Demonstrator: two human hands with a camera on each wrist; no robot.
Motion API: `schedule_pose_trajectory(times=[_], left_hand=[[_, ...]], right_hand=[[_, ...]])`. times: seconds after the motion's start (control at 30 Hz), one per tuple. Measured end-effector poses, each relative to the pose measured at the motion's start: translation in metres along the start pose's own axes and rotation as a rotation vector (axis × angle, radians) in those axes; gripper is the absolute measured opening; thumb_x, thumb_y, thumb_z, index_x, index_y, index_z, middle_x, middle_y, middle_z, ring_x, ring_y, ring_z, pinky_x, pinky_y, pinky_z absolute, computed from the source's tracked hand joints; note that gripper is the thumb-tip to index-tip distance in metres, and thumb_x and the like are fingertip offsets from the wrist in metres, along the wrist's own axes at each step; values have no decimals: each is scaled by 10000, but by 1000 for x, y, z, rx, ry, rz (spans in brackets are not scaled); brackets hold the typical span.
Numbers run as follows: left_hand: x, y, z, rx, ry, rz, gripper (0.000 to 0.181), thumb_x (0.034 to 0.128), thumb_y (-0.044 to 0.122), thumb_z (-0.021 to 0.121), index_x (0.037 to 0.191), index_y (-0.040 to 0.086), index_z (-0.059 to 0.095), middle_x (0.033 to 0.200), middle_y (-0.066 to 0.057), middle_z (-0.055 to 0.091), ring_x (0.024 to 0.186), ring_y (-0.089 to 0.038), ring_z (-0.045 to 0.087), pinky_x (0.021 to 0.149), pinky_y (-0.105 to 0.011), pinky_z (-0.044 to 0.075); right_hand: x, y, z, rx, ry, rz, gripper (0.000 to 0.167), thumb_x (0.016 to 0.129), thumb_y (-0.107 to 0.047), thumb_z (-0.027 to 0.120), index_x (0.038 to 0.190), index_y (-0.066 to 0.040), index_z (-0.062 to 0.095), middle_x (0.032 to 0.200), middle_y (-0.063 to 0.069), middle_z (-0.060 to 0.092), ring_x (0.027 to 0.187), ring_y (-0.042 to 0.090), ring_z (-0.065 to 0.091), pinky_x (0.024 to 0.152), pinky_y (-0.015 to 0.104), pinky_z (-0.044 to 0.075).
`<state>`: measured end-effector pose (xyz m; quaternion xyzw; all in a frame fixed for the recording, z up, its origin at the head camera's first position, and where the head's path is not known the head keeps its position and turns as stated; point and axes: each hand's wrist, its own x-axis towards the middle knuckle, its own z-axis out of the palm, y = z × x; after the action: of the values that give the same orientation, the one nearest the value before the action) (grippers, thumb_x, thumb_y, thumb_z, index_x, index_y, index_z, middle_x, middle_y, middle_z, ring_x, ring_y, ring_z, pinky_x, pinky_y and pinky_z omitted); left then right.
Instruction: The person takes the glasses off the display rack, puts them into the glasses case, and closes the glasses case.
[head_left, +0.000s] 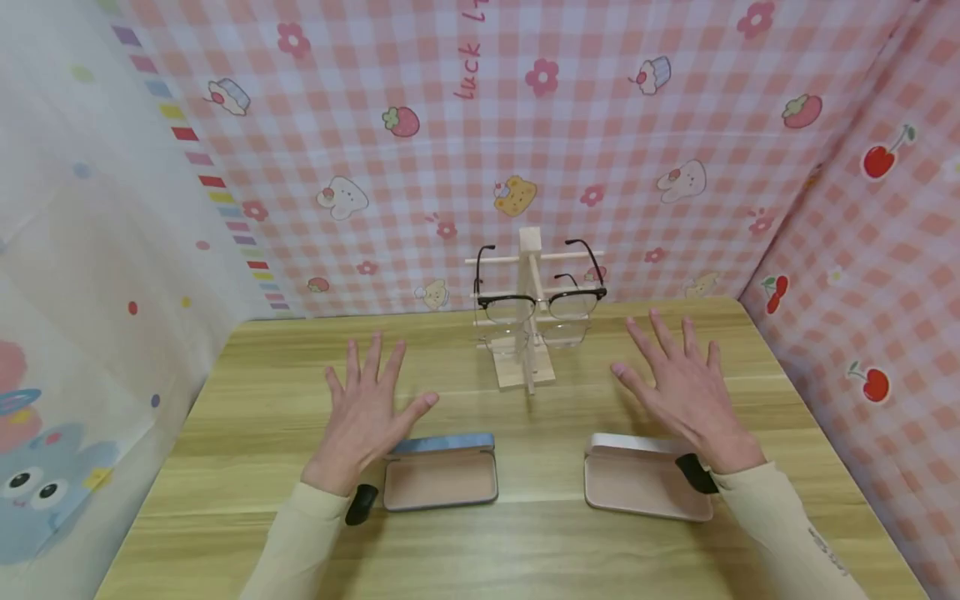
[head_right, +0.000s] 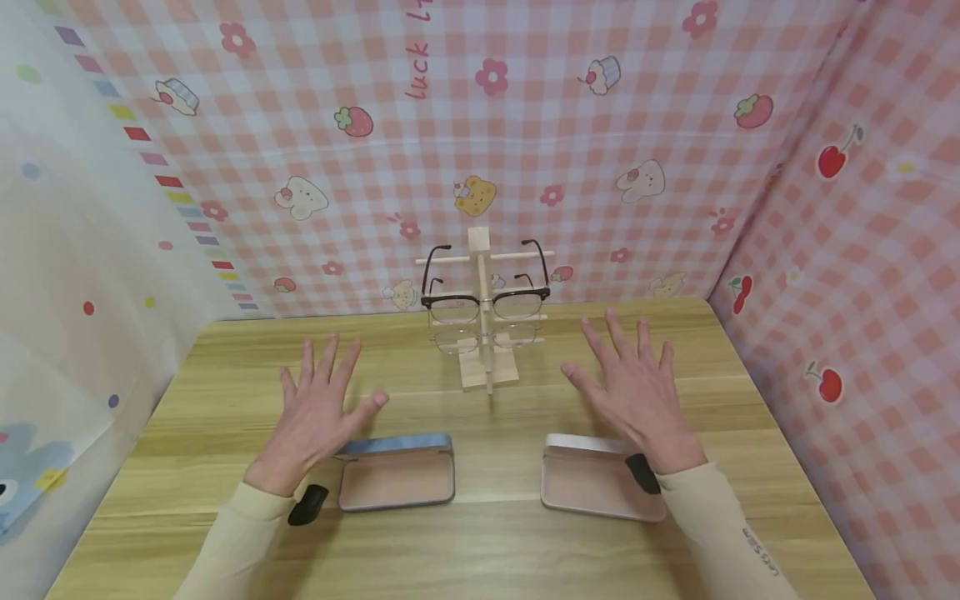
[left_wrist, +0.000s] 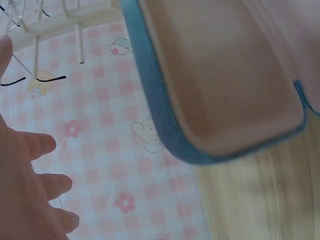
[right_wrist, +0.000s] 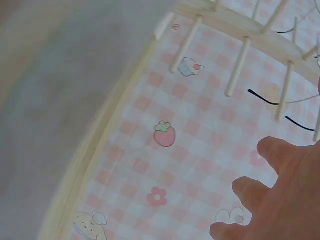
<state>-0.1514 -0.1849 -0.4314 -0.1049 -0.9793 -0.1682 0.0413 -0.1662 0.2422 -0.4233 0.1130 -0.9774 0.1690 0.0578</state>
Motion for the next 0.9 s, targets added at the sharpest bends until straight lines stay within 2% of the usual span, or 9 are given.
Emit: schedule_pose_trajectory(times=[0.27, 0.6, 0.77, 0.9], left_hand=[[5, 13, -8, -102, 50, 25, 912, 999, 704, 447, 1664, 135, 191, 1716, -190, 32, 1543, -483, -66, 1125, -816, -3], [14, 29, -17, -263, 92, 32, 906, 1006, 706, 413, 1668, 141, 162, 1723, -152, 48, 1563, -421, -48, 1179, -738, -12], [16, 36, -19, -371, 137, 54, 920, 1002, 723, 402, 1661, 117, 188, 1722, -126, 115, 1574, -388, 35, 1222, -674, 48], [17, 43, -24, -482, 167, 61, 853, 1030, 650, 439, 1654, 111, 222, 1708, -119, 189, 1564, -368, 154, 1237, -622, 147]], right_hand=[[1, -9, -8, 39, 23, 6, 762, 1051, -637, 394, 1655, -191, 263, 1726, 135, 80, 1527, 545, -15, 1089, 854, 22], [5, -17, -16, 113, 85, -8, 716, 1081, -582, 355, 1639, -137, 301, 1722, 148, 94, 1526, 549, 23, 1084, 858, 67], [6, -24, -21, 189, 126, -21, 701, 1092, -560, 326, 1632, -114, 311, 1721, 138, 122, 1539, 518, 28, 1098, 843, 93], [8, -29, -25, 275, 171, -36, 682, 1099, -545, 323, 1621, -107, 340, 1716, 120, 167, 1544, 502, 63, 1137, 800, 105]])
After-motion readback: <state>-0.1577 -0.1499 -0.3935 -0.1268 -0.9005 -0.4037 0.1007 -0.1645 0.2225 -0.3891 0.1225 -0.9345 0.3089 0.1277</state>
